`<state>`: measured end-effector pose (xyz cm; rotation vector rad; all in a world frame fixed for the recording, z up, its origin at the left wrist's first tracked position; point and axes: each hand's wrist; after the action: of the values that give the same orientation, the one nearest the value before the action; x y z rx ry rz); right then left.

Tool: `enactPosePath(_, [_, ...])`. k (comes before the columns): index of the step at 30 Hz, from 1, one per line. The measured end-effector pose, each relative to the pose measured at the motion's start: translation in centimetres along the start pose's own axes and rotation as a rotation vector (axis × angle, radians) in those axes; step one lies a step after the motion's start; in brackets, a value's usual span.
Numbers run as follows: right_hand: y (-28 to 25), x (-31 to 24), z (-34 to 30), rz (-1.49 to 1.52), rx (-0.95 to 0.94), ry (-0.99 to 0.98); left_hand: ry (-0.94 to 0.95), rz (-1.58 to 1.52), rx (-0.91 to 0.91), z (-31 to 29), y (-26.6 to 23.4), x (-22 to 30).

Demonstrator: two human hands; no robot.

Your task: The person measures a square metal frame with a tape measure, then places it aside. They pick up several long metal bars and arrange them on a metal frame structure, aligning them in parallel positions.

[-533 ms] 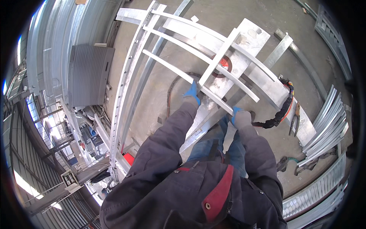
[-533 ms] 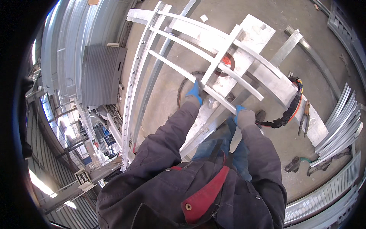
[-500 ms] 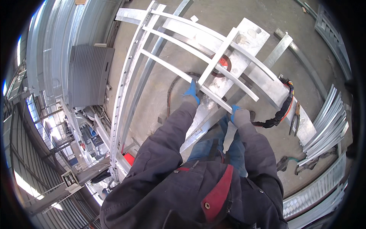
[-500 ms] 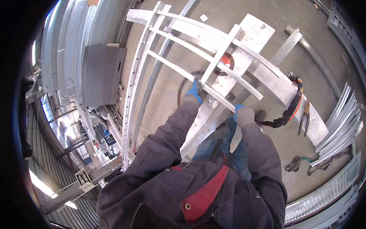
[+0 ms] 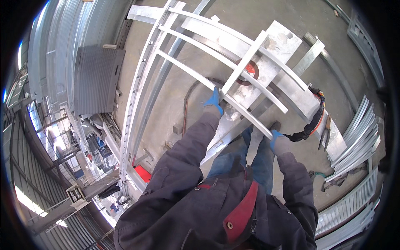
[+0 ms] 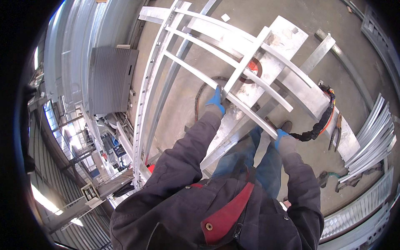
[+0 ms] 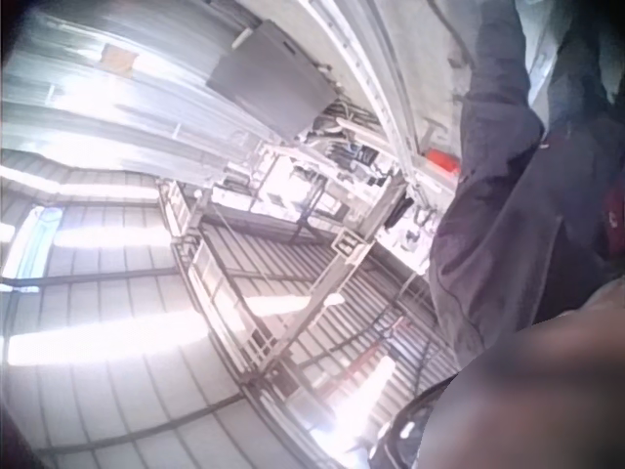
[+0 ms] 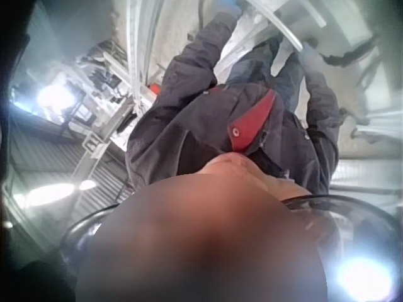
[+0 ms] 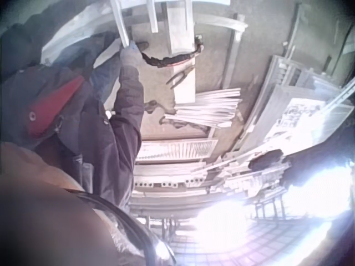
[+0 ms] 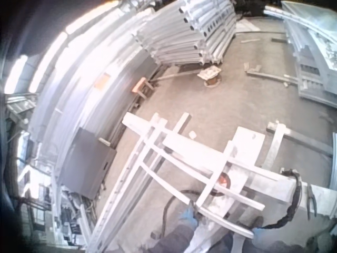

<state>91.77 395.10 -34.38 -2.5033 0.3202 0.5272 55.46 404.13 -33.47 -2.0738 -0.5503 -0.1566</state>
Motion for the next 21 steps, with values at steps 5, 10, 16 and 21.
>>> enactPosePath(5, [2.8, -4.5, 4.8, 0.055, 0.208, -0.14, 0.007, -0.068, -0.026, 2.2, 3.5, -4.8])
enactPosePath(10, [2.0, -6.6, 7.1, -0.013, 0.156, -0.085, -0.008, -0.296, -0.066, 4.7, 6.2, -8.4])
enactPosePath(16, [1.6, -7.0, 5.6, 0.029, -0.043, -0.061, 0.02, -0.08, -0.038, 6.3, 5.7, -10.7])
enactPosePath(21, [0.4, -3.1, -1.2, 0.035, 0.177, -0.1, -0.071, -0.405, -0.044, 8.5, 5.2, -10.4])
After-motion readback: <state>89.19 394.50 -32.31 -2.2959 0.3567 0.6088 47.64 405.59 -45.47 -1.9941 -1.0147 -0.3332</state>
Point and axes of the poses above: each hand's wrist, its own z-axis towards the middle knuckle, its own y-axis out of the palm, x = y × z, and after that the axes turned 6 degrees about -x, right-handed
